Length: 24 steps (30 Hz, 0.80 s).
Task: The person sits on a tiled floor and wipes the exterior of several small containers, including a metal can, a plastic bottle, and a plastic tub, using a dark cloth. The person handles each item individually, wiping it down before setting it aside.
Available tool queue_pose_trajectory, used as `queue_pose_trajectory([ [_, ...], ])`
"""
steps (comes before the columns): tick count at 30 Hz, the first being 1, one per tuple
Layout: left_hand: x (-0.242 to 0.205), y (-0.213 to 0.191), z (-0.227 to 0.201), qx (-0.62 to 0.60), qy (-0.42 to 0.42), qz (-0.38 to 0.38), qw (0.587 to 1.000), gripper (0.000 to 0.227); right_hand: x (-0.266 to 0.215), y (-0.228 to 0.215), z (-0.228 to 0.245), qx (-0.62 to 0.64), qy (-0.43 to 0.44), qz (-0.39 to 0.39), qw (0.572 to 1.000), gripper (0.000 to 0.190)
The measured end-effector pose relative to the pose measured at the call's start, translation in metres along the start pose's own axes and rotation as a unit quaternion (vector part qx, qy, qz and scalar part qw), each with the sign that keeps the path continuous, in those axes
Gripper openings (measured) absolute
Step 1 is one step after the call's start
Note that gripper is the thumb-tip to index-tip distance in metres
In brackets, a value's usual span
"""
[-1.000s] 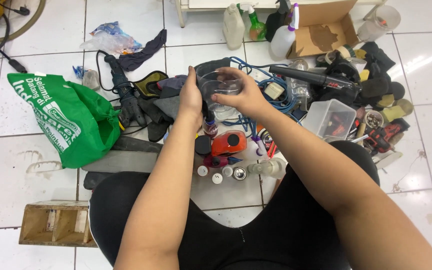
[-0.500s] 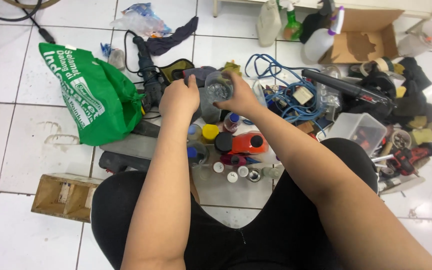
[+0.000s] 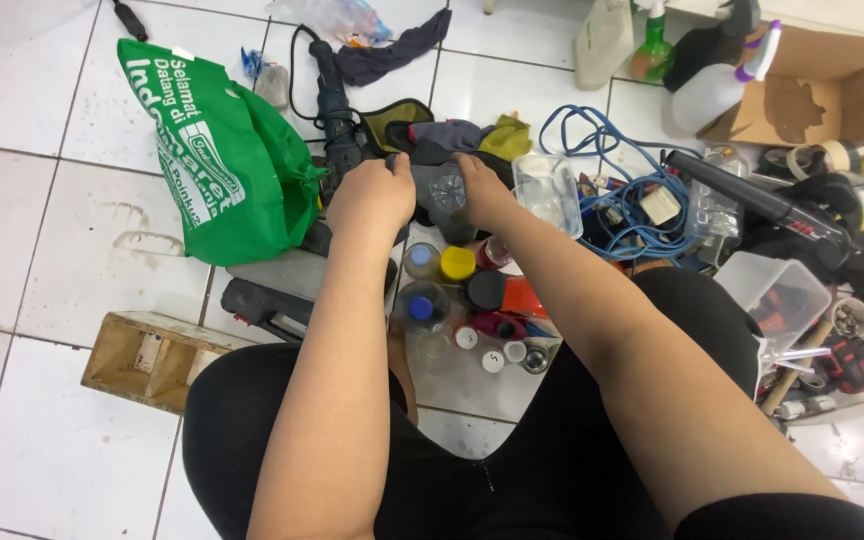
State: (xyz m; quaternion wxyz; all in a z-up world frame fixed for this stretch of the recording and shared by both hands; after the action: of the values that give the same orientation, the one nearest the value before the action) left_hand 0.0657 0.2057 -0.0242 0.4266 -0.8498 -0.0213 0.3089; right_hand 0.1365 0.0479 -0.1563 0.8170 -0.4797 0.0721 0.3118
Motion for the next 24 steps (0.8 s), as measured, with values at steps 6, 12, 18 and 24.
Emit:
queue_pose_trajectory([
  [6,0.006,0.000,-0.002,-0.003,0.004,0.012,1.000,0.060,0.005,0.012,-0.010,-0.061,0.025,0.007,0.998,0.097],
  [12,0.014,0.006,-0.004,0.011,0.008,0.020,1.000,0.061,0.001,0.005,-0.004,-0.076,0.038,0.013,0.996,0.101],
  [18,0.023,0.014,-0.009,-0.003,0.027,0.012,1.000,0.060,-0.004,-0.011,-0.011,-0.061,0.085,-0.014,0.994,0.117],
  [24,0.015,0.029,-0.035,0.002,0.043,0.030,0.999,0.058,0.001,-0.037,-0.069,0.002,0.143,-0.126,0.982,0.058],
])
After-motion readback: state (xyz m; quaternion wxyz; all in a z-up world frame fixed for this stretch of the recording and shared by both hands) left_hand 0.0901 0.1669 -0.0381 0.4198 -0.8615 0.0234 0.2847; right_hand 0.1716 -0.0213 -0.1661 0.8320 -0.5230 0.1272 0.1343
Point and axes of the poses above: each hand's wrist, its own x-axis towards the middle knuckle, its own y-axis out of the palm, z = x × y, the point moved 7 cm from there along x, towards the middle knuckle, and after that the axes turned 1 degree about z, right-handed, at the moved point
